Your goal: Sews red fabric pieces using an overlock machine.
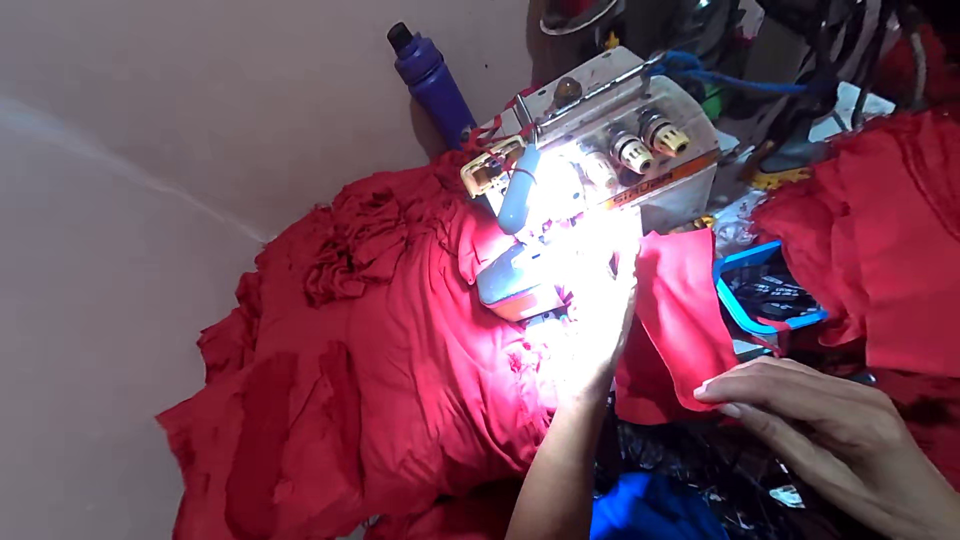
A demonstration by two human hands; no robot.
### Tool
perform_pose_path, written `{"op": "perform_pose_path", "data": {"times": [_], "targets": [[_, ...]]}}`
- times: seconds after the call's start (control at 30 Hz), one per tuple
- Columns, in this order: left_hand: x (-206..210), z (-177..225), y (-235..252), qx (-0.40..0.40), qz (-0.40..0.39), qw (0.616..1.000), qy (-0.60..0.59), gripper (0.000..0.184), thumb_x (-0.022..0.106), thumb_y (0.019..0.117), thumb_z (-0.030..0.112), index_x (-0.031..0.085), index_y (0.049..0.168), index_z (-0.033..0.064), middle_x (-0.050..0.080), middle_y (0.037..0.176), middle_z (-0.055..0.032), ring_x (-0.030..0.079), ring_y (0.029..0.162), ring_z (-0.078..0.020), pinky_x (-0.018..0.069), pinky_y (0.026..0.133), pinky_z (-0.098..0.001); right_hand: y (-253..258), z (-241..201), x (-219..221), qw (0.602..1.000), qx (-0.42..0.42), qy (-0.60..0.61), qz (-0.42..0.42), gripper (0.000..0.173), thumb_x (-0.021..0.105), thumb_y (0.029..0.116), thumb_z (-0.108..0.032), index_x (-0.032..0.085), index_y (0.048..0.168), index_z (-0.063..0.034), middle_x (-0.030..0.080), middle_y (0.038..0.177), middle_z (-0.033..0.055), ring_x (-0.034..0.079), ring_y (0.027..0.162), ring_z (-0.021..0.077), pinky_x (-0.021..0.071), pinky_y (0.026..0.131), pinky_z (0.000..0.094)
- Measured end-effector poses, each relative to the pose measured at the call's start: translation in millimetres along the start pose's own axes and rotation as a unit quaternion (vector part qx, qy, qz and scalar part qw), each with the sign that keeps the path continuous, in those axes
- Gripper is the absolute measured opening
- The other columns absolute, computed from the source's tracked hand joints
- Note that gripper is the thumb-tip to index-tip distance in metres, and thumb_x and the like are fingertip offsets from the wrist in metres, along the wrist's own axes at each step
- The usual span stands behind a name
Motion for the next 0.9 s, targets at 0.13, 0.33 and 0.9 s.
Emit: {"op": "perform_pose_path", "data": {"times": [0.13,0.33,0.9], "targets": [[0.1,12.2,0.9,0.045,0.009,0.999,-0.019,0.027,0.061,0.103,0.018,0.064,0.126,0.0039,0.067,0.12,-0.015,0.065,0.104,-0.0237,0.0522,0.089,-0.042,9.7,5.0,-1.7,1.0,0.012,0.017,0.021,0.028,0.052,0.1072,-0.025,0.075,0.107,-0.0081,0.074,0.098,0.0007,0.064,0.095,-0.0003,0.0489,0.089,0.0164],[-16.8,48.3,-0.3,-0.041,-0.074,0.925,-0.371,0.016,0.064,0.0978,0.002,0.069,0.113,0.0034,0.073,0.097,0.0002,0.069,0.082,-0.0021,0.0584,0.075,-0.0208,58.2,-1.2,-4.9,0.985,0.05,0.046,0.161,0.012,0.065,0.0947,-0.011,0.074,0.1,-0.0045,0.071,0.087,-0.0088,0.064,0.077,-0.0079,0.0548,0.071,0.0095],[-103.0,25.4,-56.7,0.017,0.014,0.969,-0.246,0.011,0.07,0.0898,0.0,0.077,0.098,-0.0024,0.076,0.09,-0.0032,0.071,0.086,-0.0024,0.0584,0.08,-0.0198,74.4,-26.8,61.9,0.965,0.14,0.217,0.045,0.022,0.068,0.0933,-0.013,0.06,0.114,-0.0164,0.064,0.066,-0.0128,0.06,0.058,-0.0051,0.0519,0.058,0.011]]}}
Point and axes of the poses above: each hand's wrist, its own y-axis towards the middle knuckle, its own x-axis out of the palm, z = x × y, the point moved 3 cm from there along y, towards the middle knuckle
